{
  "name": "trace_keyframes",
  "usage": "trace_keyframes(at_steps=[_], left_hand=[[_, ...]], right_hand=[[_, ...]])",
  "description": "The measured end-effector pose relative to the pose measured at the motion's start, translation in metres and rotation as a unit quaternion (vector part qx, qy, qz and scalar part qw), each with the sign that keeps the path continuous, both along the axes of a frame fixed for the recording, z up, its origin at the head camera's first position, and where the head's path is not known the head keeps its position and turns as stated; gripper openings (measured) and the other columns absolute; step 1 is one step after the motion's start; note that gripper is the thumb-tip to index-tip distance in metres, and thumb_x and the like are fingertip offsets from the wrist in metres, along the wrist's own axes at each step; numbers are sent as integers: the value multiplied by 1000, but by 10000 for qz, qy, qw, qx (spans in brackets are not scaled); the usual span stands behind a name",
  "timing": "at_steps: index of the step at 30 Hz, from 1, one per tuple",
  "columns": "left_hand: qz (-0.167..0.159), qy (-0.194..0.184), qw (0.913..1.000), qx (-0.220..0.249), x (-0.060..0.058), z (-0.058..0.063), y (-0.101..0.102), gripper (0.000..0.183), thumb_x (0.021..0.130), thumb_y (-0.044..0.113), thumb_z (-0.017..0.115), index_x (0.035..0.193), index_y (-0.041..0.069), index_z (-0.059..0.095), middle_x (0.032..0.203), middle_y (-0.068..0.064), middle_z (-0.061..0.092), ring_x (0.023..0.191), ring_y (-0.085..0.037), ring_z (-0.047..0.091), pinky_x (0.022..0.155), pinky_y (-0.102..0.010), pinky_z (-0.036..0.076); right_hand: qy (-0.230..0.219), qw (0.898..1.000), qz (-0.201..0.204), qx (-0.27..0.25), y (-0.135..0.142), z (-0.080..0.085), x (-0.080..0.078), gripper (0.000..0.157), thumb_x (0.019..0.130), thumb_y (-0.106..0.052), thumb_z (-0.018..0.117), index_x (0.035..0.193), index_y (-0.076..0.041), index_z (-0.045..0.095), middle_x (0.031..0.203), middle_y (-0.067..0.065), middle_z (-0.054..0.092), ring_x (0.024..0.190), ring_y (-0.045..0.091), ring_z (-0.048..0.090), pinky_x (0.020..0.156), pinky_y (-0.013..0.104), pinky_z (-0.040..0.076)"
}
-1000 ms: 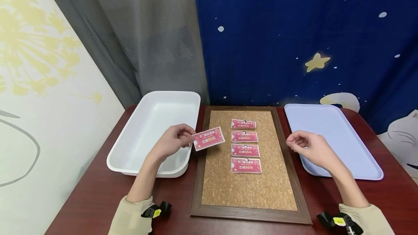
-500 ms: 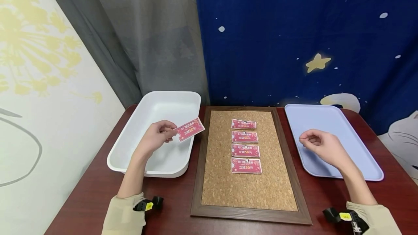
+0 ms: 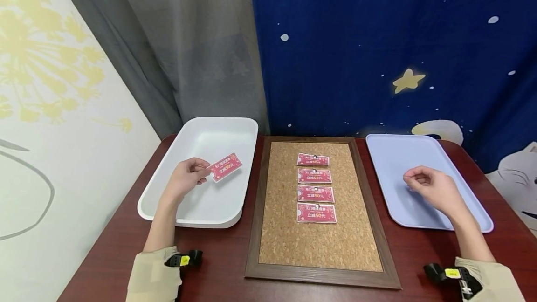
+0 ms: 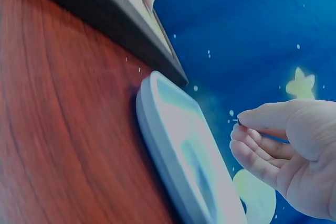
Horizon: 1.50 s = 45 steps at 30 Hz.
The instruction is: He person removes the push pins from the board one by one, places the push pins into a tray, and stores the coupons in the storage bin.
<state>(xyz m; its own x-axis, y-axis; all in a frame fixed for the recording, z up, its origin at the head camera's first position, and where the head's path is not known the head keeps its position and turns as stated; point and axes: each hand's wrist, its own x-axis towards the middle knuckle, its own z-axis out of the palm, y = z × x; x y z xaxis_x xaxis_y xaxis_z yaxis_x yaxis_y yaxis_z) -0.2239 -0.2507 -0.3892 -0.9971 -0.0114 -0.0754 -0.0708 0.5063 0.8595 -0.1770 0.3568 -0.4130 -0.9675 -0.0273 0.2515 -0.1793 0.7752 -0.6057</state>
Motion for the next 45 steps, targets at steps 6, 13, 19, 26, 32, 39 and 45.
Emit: trace_keyframes(at_steps=[6, 13, 19, 26, 32, 39, 45], left_hand=[[251, -98, 9996, -117, 0, -5, -11, 28, 100, 12, 62, 119, -8, 59, 95, -16, 65, 77, -20, 62, 70, -25, 53], [504, -95, 9985, -168, -2, -7, -19, 26, 100, 10, 61, 117, -9, 59, 92, -13, 65, 76, -14, 64, 70, -22, 54], [653, -68, 9974, -294, -1, -8, -20, 24, 100, 8, 61, 116, -11, 62, 90, -13, 65, 74, -13, 62, 68, -24, 52], [942, -81, 9928, -738, 1, -7, -23, 23, 99, 8, 59, 116, -8, 63, 88, -13, 67, 72, -13, 62, 60, -23, 45], [1171, -44, 9870, -1096, 3, -7, -34, 24, 100, 13, 60, 116, -4, 65, 88, -11, 69, 74, -14, 61, 61, -23, 43], [1210, -256, 9853, -1177, 2, -13, -41, 24, 99, 12, 59, 115, -4, 66, 85, -8, 64, 75, -16, 60, 60, -24, 44], [1103, -513, 9828, -1392, 0, -19, -45, 24, 97, 12, 60, 112, -6, 65, 79, -8, 63, 69, -17, 55, 57, -30, 44]], right_hand=[[92, 9995, -276, 153, 14, -8, -2, 16, 95, -12, 69, 96, 4, 70, 85, 15, 72, 67, -8, 55, 59, 11, 42], [106, 9970, -633, 441, 26, -17, -1, 15, 93, -10, 70, 95, 5, 69, 84, 16, 71, 66, -8, 50, 57, 13, 41], [129, 9953, -772, 576, 34, -23, -1, 14, 92, -7, 71, 94, 6, 68, 83, 18, 70, 65, -5, 51, 56, 12, 39], [-28, 9932, -959, 661, 42, -28, -3, 14, 92, -8, 70, 96, 6, 69, 86, 22, 71, 72, 15, 60, 64, 24, 40], [-39, 9927, -989, 690, 47, -28, -4, 13, 92, -8, 69, 95, 5, 69, 85, 21, 71, 70, 9, 58, 71, 39, 42], [-87, 9931, -1000, 602, 49, -31, -4, 13, 91, -8, 71, 97, 4, 70, 84, 17, 71, 66, -8, 48, 65, 24, 36], [-258, 9931, -1050, 465, 51, -34, -2, 16, 92, -9, 71, 100, 5, 69, 86, 18, 71, 67, -10, 47, 62, 19, 37]])
